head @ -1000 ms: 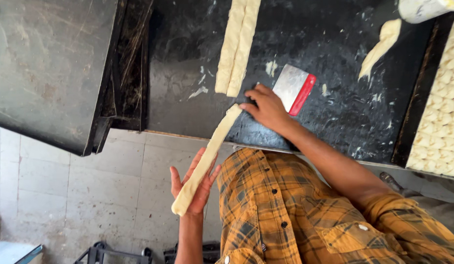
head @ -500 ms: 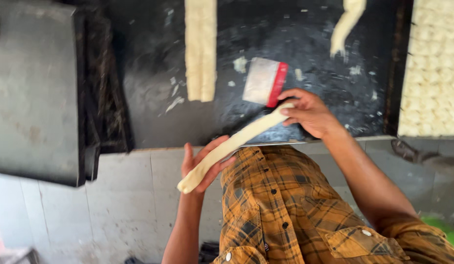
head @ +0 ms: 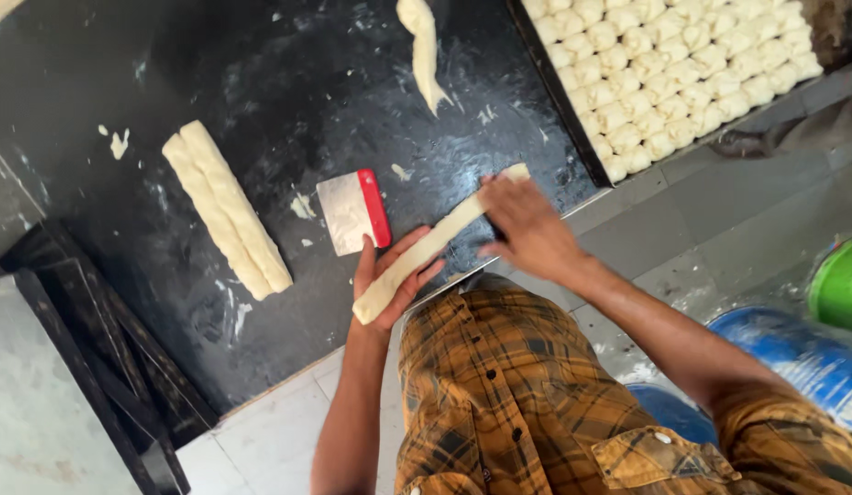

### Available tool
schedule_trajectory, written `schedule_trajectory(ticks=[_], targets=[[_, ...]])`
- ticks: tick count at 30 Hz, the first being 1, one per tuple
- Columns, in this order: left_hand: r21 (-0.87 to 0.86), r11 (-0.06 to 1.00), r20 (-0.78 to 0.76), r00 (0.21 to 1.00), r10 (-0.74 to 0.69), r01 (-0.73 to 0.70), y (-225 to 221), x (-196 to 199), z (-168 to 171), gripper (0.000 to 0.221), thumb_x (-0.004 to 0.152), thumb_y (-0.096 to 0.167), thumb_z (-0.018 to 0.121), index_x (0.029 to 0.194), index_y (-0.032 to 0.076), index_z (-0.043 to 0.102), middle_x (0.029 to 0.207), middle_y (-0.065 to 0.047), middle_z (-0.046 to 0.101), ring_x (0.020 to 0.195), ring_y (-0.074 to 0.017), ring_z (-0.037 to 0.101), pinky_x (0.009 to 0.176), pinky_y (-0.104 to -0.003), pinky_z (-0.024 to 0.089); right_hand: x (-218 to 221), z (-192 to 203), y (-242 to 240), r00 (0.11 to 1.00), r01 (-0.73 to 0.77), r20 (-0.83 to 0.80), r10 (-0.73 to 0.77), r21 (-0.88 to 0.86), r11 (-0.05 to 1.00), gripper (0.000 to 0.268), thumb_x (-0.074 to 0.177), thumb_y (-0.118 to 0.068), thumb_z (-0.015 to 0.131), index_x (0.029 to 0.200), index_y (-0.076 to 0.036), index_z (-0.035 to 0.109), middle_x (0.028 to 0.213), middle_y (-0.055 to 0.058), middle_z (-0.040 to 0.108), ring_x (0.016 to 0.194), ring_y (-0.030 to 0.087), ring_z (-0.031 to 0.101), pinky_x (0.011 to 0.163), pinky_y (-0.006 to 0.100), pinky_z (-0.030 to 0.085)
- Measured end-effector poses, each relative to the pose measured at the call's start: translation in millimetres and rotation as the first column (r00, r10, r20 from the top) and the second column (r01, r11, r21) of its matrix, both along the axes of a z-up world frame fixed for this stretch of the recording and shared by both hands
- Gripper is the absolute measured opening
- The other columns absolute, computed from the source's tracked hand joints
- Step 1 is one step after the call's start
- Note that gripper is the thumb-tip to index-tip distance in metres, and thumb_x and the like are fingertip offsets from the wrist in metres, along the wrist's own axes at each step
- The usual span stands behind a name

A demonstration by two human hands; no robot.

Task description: The person cuts a strip of dough into small pieces using a bench scraper and shapes each piece by hand into small rounds, placing them onto a large baking tray.

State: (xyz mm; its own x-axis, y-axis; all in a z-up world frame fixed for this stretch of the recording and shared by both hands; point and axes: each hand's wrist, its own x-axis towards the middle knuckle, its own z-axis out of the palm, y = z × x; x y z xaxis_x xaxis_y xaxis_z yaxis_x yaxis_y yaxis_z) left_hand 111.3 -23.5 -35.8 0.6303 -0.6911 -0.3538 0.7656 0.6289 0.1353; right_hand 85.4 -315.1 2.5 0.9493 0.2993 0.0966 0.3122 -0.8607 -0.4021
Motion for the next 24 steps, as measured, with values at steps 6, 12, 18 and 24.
schedule_trajectory(ticks=[6, 12, 18, 24], targets=[[0.022, 1.0, -0.087, 0.996, -0.004, 0.006, 9.0, -2.3, 1.7, 0.094, 0.101, 0.067, 0.04, 0.151, -0.011, 0.036, 0.154, -0.03, 0.043, 0.144, -0.0446, 0.041, 0.119, -0.054, 0.038, -8.8, 6.4, 27.0, 0.986, -0.106, -0.134, 0.099, -0.048, 0.993, 0.106, 0.078, -0.073, 0.063, 0.153, -0.001, 0.039, 0.161, 0.02, 0.033, 0.15, 0.039, 0.028, 0.122, 0.057, 0.017], [0.046, 0.999, -0.03, 1.0, 0.009, -0.008, 41.2, -11.3, -11.4, 0.09, 0.101, 0.065, 0.045, 0.153, -0.008, 0.038, 0.154, -0.03, 0.042, 0.143, -0.0454, 0.042, 0.118, -0.055, 0.038, -21.7, 9.2, 64.4, 0.984, -0.101, -0.152, 0.093, -0.041, 0.994, 0.115, 0.07, -0.076, 0.067, 0.153, -0.001, 0.038, 0.162, 0.019, 0.031, 0.151, 0.039, 0.027, 0.122, 0.058, 0.017], [0.197, 0.98, -0.053, 0.999, -0.008, 0.018, 80.9, -21.0, -39.6, 0.079, 0.107, 0.056, 0.045, 0.149, -0.01, 0.041, 0.152, -0.025, 0.046, 0.142, -0.0378, 0.045, 0.121, -0.055, 0.038, -31.7, 1.5, 107.0, 0.992, -0.043, -0.126, 0.03, -0.097, 0.994, 0.119, 0.069, -0.078, 0.066, 0.154, -0.002, 0.036, 0.163, 0.021, 0.031, 0.152, 0.039, 0.025, 0.122, 0.059, 0.017], [0.082, 0.996, -0.109, 0.994, -0.02, 0.029, 132.5, -26.5, -35.0, 0.079, 0.104, 0.059, 0.039, 0.142, -0.01, 0.048, 0.14, -0.029, 0.057, 0.135, -0.0372, 0.054, 0.116, -0.053, 0.041, -45.4, 2.7, 149.4, 0.988, -0.021, -0.154, -0.001, -0.14, 0.99, 0.121, 0.067, -0.077, 0.068, 0.155, 0.0, 0.035, 0.164, 0.022, 0.03, 0.152, 0.04, 0.025, 0.123, 0.059, 0.015]])
